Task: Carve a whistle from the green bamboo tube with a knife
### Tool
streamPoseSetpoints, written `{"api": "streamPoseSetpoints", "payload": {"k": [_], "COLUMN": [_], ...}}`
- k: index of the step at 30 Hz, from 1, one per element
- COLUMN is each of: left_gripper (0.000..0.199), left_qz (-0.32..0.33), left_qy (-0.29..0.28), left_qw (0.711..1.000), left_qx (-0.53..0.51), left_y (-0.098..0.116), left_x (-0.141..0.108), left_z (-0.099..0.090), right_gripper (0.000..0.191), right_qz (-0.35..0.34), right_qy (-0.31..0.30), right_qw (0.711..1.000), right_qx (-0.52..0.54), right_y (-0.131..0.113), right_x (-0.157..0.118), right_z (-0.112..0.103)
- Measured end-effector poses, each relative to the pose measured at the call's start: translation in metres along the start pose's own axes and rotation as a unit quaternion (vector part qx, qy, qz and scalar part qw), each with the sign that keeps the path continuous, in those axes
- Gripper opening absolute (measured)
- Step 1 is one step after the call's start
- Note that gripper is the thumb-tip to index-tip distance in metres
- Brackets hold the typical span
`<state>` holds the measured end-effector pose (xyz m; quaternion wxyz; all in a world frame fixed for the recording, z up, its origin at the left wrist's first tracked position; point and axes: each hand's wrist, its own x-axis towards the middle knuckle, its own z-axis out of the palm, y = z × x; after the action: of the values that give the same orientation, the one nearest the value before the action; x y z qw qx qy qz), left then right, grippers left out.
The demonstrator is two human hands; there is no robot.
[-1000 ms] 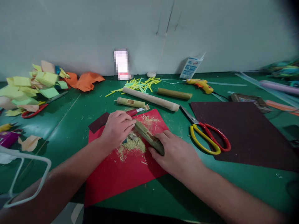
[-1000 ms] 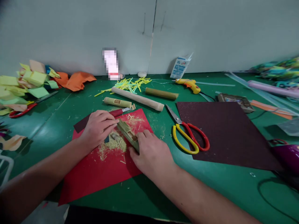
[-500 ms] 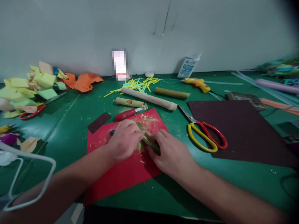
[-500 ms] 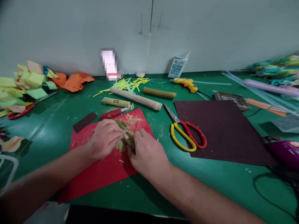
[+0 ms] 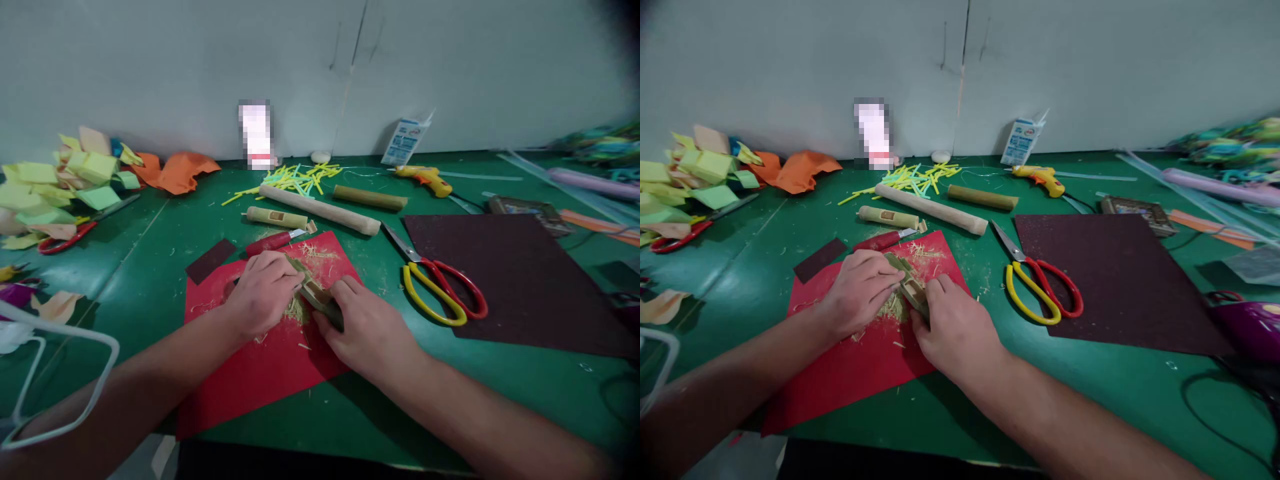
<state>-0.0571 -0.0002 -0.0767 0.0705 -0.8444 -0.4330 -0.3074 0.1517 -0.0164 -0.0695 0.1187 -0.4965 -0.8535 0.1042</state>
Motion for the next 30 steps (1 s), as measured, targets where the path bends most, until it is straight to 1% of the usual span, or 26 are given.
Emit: {"api": "streamPoseSetpoints", "payload": {"k": [4,7,11,15,18,19,22,23,27,30], "left_gripper": [0.015,0.015,0.013,0.014,0.013,0.014,0.016,0.015,0.014,0.015], "left_qz": [-0.029,-0.001,-0.036,-0.009,-0.030,-0.024,0.015,0.012,-0.044,-0.045], "left_qy": [0.010,-0.010,0.007,-0.022,0.002,0.003,-0.024,-0.026,-0.007,-0.016], "left_qw": [0.999,1.000,0.999,1.000,1.000,1.000,0.999,0.999,0.999,0.999], "left_qx": [0.016,-0.017,-0.003,-0.014,0.008,0.004,-0.025,-0.027,-0.013,-0.022], "left_y": [0.001,0.003,0.001,0.000,0.000,0.001,0.002,0.001,-0.007,-0.014], "left_x": [0.000,0.000,-0.001,0.000,0.000,0.000,-0.002,-0.002,-0.002,-0.002], "left_z": [-0.001,-0.001,-0.001,-0.003,-0.004,-0.004,-0.004,-0.004,-0.006,-0.008], "right_gripper": [0.013,0.013,0.014,0.015,0.014,0.014,0.013,0.013,0.016,0.017], "right_qz": [0.004,0.001,0.004,0.001,-0.003,-0.006,-0.022,-0.028,-0.036,-0.041], "right_qy": [0.007,0.002,0.008,0.011,0.026,0.028,0.035,0.042,0.053,0.044], "right_qw": [1.000,1.000,1.000,1.000,0.999,0.999,0.998,0.998,0.997,0.997], "right_qx": [-0.003,-0.003,-0.006,-0.023,-0.038,-0.041,-0.046,-0.048,-0.052,-0.048], "right_y": [0.000,0.000,0.000,0.000,0.000,0.000,0.001,0.002,0.004,0.006], "right_x": [0.001,0.002,0.002,0.000,-0.001,-0.001,-0.001,0.000,0.002,0.002], "right_z": [0.000,0.000,0.000,0.000,0.000,0.000,0.000,0.000,-0.002,-0.003]}}
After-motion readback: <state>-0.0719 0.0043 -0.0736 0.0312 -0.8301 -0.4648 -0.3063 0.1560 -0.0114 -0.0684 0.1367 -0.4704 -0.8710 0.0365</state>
